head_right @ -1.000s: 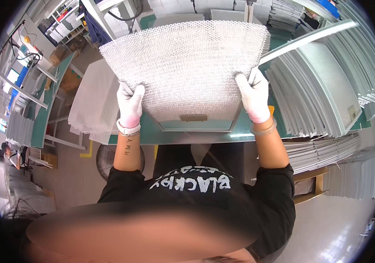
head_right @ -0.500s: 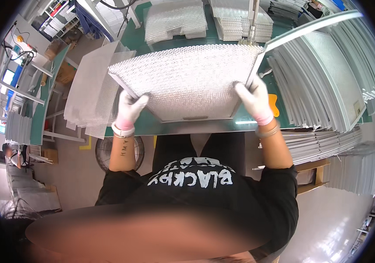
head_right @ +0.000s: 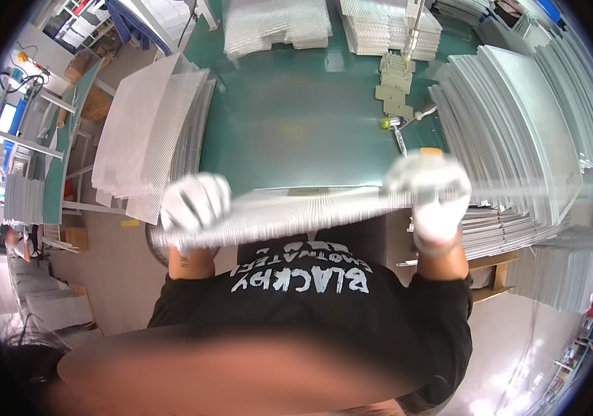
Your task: The recorder assembles metal mesh air filters by placing mesh sheets into aluminum frames, using a pneumatic tool to fasten, and a rubber mallet to seat the components.
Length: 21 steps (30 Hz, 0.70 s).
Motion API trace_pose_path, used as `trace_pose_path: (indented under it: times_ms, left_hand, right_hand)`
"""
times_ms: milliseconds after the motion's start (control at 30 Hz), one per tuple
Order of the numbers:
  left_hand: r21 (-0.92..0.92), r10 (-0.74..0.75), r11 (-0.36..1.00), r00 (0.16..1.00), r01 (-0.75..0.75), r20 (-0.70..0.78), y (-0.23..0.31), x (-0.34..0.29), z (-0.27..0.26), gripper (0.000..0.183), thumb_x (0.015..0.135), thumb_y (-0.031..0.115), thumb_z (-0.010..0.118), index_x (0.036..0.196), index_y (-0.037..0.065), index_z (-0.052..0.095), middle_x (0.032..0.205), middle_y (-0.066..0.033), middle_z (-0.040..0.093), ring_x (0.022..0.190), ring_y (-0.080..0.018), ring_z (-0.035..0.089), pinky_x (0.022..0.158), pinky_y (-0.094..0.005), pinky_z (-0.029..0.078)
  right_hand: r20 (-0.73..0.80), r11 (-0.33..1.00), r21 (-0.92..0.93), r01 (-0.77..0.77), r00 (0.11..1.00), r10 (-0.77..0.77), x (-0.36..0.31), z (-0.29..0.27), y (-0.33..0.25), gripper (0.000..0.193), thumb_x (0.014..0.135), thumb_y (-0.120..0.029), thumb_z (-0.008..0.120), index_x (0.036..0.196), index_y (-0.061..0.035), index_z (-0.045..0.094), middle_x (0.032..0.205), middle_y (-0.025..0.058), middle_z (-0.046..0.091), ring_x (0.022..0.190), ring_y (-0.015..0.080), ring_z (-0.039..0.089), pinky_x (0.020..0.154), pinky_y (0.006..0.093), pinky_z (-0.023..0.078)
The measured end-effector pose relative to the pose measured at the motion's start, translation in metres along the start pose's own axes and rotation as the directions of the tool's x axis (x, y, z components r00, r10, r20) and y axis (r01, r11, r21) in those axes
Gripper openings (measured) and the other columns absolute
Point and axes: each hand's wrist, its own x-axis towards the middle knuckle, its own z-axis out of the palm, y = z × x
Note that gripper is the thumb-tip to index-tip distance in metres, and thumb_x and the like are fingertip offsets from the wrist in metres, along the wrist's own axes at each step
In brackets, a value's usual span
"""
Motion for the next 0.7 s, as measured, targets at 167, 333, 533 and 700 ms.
trace_pose_path:
  times_ms: [167, 333, 533, 700]
  left_hand:
    - [-0.130, -0.283, 0.941, 0.935, 0.314, 0.213, -0.033, -0.048, 0.019, 0.074, 0.085, 0.056, 0.065, 0.132, 0.000, 0.056, 0.134, -0.0270, 0.051, 0.129, -0.0423, 0.046, 0.106, -0.0552, 0.036]
    - [0.507, -0.938, 0.272, 0.342, 0.818, -0.048, -0.058, -0.062, 0.032, 0.080, 0.093, 0.054, 0.054, 0.148, 0.001, 0.032, 0.157, -0.0212, 0.021, 0.148, -0.0340, 0.016, 0.119, -0.0477, 0.018]
    - [0.573, -0.969, 0.134, 0.228, 0.808, -0.094, -0.064, -0.034, 0.024, 0.073, 0.094, 0.048, 0.054, 0.148, 0.002, 0.034, 0.157, -0.0191, 0.024, 0.147, -0.0333, 0.019, 0.119, -0.0445, 0.019]
    - [0.369, -0.882, 0.443, 0.471, 0.817, 0.018, -0.038, -0.043, 0.010, 0.076, 0.090, 0.058, 0.057, 0.136, -0.002, 0.051, 0.143, -0.0224, 0.047, 0.133, -0.0358, 0.045, 0.110, -0.0442, 0.036]
  right_hand:
    - [0.606, 0.949, 0.312, -0.040, 0.778, -0.167, -0.021, -0.023, -0.007, 0.035, 0.092, -0.035, 0.065, 0.086, 0.0002, 0.064, 0.087, 0.0174, 0.070, 0.074, 0.0299, 0.069, 0.058, 0.0363, 0.054]
    - [0.523, 0.981, 0.191, -0.014, 0.848, -0.090, -0.040, -0.007, -0.023, 0.036, 0.098, -0.033, 0.056, 0.083, -0.0012, 0.064, 0.088, 0.0173, 0.070, 0.077, 0.0296, 0.070, 0.061, 0.0363, 0.054]
    - [0.457, 0.993, 0.111, 0.038, 0.885, -0.085, -0.043, -0.004, -0.032, 0.036, 0.098, -0.032, 0.055, 0.083, -0.0014, 0.064, 0.088, 0.0175, 0.070, 0.078, 0.0291, 0.070, 0.062, 0.0369, 0.054]
    - [0.444, 0.994, 0.090, 0.056, 0.892, -0.091, -0.037, -0.010, -0.021, 0.034, 0.098, -0.030, 0.057, 0.080, -0.0012, 0.062, 0.080, 0.0154, 0.069, 0.071, 0.0280, 0.070, 0.060, 0.0359, 0.054]
